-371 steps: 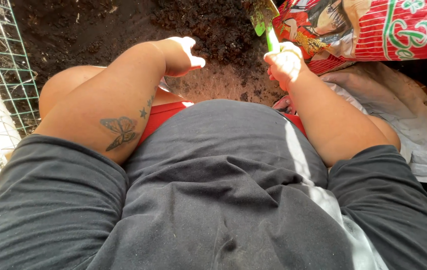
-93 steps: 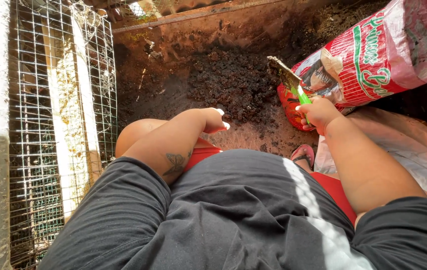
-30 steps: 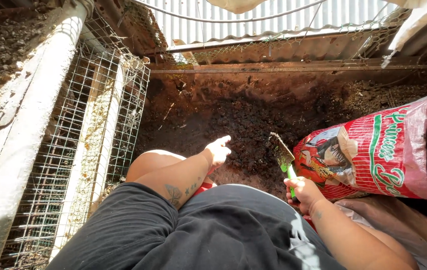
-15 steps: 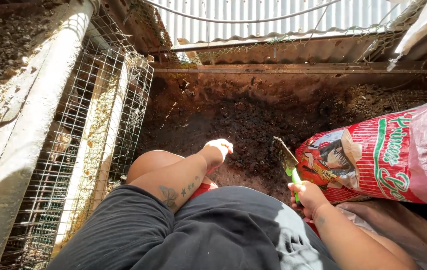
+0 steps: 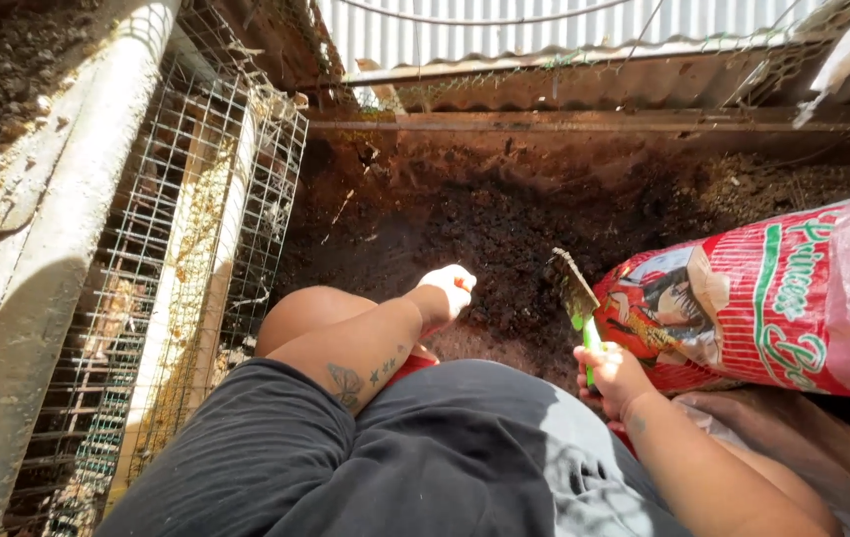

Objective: Mixing and turning over soil on the ground using a small hand trowel inside a chicken coop.

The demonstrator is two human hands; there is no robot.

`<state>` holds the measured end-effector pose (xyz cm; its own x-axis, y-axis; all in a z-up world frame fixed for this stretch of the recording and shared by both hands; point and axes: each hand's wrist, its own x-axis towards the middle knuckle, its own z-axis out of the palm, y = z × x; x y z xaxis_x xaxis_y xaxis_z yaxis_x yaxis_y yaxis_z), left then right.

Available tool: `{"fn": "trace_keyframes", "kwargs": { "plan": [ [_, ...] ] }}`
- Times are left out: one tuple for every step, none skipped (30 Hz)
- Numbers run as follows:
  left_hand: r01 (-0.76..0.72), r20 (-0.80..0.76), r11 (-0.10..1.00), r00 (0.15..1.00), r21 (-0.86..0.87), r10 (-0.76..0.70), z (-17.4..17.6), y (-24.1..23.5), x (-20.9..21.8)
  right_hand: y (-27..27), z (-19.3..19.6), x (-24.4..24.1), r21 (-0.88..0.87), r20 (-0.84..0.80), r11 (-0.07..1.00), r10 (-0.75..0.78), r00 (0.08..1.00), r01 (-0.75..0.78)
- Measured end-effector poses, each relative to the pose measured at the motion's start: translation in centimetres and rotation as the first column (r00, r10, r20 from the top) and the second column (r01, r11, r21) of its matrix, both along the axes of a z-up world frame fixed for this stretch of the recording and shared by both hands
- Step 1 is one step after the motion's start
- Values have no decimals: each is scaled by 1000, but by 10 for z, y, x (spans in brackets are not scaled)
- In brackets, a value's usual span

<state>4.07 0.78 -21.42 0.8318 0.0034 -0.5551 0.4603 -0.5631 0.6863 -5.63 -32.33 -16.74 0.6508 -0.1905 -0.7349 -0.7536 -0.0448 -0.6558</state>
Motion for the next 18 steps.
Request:
{"fn": "trace_keyframes", "kwargs": {
  "plan": [
    [57,-12,996,998,73,-56,3,3,-1,1,6,-3,-16,0,1000,18,1000,-18],
    [108,-28,984,994,145,-105,6,6,-3,1,12,-4,-32,1,999,42,999,-42],
    [104,-18,984,995,145,-102,9,8,0,0,12,1,-32,11,999,44,999,-44],
    [34,-9,996,999,77,-33,10,11,-2,-1,10,1,-41,-5,998,38,999,-38],
    [-36,-5,999,999,7,36,10,13,-3,-2,8,2,-50,-21,998,32,999,-33],
    [-37,-12,999,999,8,38,16,10,-1,1,12,4,-49,-28,998,33,999,-34],
    [3,-11,999,1000,47,-2,21,6,0,4,17,5,-35,-22,999,20,1000,-21],
    [49,-13,995,999,83,-48,26,0,1,6,22,4,-23,-18,1000,1,1000,-1],
    [54,-22,995,998,82,-52,32,0,-15,9,30,-7,-23,-27,1000,-4,1000,3],
    [68,-21,992,998,103,-66,43,0,-18,12,40,-4,-33,-18,999,10,1000,-11],
    [82,-21,989,997,124,-80,55,0,-21,16,51,-2,-43,-10,999,24,1000,-24],
    [79,-21,989,997,123,-77,61,2,-23,12,46,-1,-44,-11,999,27,1000,-27],
    [10,-16,998,1000,62,-9,67,4,-24,9,40,1,-51,-13,998,23,1000,-23],
    [-58,-19,998,998,2,58,71,7,-28,6,34,0,-57,-20,998,18,1000,-19],
    [-61,-24,998,998,3,61,70,4,-25,6,25,5,-56,-26,998,21,999,-22],
    [-27,-22,1000,999,0,27,69,1,-24,5,16,5,-49,-21,999,6,1000,-7],
    [7,-20,1000,1000,-3,-7,68,-3,-24,4,7,5,-43,-17,999,-8,1000,8],
    [11,-18,1000,1000,-5,-11,69,-2,-29,6,18,0,-44,-15,999,-13,1000,12]
  ]
}}
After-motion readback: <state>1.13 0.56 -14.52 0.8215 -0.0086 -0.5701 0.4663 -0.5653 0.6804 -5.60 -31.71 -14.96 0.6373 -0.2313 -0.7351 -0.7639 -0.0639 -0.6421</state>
